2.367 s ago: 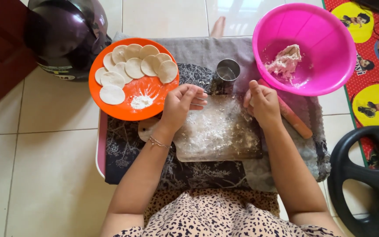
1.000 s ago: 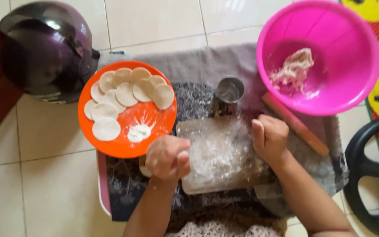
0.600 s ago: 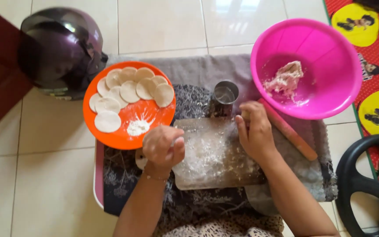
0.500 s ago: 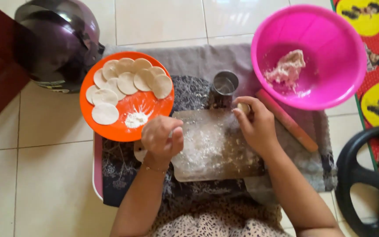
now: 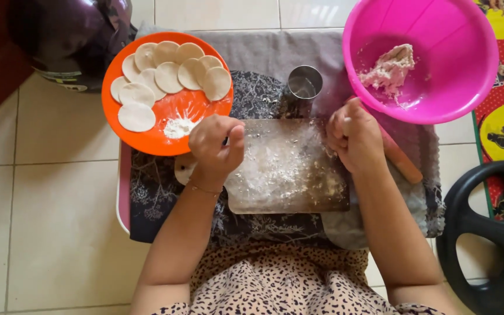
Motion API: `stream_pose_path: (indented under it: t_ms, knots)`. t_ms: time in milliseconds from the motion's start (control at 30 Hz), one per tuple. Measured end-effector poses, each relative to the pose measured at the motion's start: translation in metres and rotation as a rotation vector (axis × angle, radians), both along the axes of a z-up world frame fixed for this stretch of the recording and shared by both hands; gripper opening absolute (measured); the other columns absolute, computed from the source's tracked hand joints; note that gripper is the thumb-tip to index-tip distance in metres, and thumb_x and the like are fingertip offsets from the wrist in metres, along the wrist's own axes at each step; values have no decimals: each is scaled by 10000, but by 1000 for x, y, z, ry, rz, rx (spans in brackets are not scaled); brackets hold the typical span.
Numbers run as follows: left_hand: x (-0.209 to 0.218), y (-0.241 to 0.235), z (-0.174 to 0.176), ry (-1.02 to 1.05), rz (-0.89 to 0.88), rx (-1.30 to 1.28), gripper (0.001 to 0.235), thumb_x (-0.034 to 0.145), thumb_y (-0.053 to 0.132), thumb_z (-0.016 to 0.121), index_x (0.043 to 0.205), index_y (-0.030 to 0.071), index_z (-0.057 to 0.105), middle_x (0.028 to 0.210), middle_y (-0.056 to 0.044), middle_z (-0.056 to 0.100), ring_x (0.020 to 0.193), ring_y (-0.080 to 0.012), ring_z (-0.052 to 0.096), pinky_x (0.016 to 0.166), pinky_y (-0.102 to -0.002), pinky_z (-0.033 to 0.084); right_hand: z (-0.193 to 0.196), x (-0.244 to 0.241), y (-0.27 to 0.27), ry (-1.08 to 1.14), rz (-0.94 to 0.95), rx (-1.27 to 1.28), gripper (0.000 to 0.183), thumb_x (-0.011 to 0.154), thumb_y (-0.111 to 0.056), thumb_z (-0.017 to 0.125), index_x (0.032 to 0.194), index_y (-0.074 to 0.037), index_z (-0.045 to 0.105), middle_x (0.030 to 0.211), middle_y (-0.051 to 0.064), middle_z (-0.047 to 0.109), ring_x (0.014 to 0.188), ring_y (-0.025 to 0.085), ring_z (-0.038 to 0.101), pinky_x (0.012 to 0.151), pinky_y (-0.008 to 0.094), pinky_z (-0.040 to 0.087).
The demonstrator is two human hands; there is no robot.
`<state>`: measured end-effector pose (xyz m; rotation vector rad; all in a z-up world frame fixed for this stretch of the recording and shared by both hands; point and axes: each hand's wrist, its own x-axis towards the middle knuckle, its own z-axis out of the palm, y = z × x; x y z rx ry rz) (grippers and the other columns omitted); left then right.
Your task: The person is preparing dough wrappers by flattening small dough balls, rolling them out with a rolling pin, and cutting them into circles using a metal cutter.
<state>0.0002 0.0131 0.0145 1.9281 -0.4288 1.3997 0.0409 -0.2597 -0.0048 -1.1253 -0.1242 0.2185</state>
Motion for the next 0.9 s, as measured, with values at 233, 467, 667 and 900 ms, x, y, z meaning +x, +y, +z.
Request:
stream_pose_path:
  t_ms: [233, 467, 667, 900]
  knots:
    - [-2, -12, -4, 50, -76, -54, 310, 965, 347, 599, 716, 190, 698, 561, 64, 514, 461, -158, 487, 548, -271, 498, 18, -7, 10, 201, 25, 8, 746, 1036, -651, 321, 525, -108, 357, 422, 5, 190, 334, 90, 142, 290, 212, 137]
    - [-12, -25, 10, 100, -119, -58, 293, 986, 386, 599, 898, 147, 744, 681, 18, 613, 569, -177, 582, 611, -307, 527, 22, 12, 6, 157, 445, 22, 443, 985, -84, 498, 1374, 124, 533, 1104, 292, 710, 942, 359, 763, 805, 460, 638]
    - [-15, -64, 19, 354, -222, 302, 655, 906, 412, 754, 1384, 4, 569, 1432, -270, 543, 1311, -427, 553, 1058, -499, 477, 7, 5, 16, 55, 365, 45, 580, 953, 11, 576, 1506, 70, 413, 1136, 286, 703, 1010, 394, 741, 851, 504, 632]
    - [-3, -39, 15, 1064, -766, -762, 364, 847, 99, 583, 1196, 51, 672, 993, -105, 685, 915, -229, 689, 744, -316, 555, 13, 5, 6, -26, 143, -297, 359, 1017, -153, 588, 1340, 2, 597, 834, 227, 759, 692, 248, 764, 511, 274, 588]
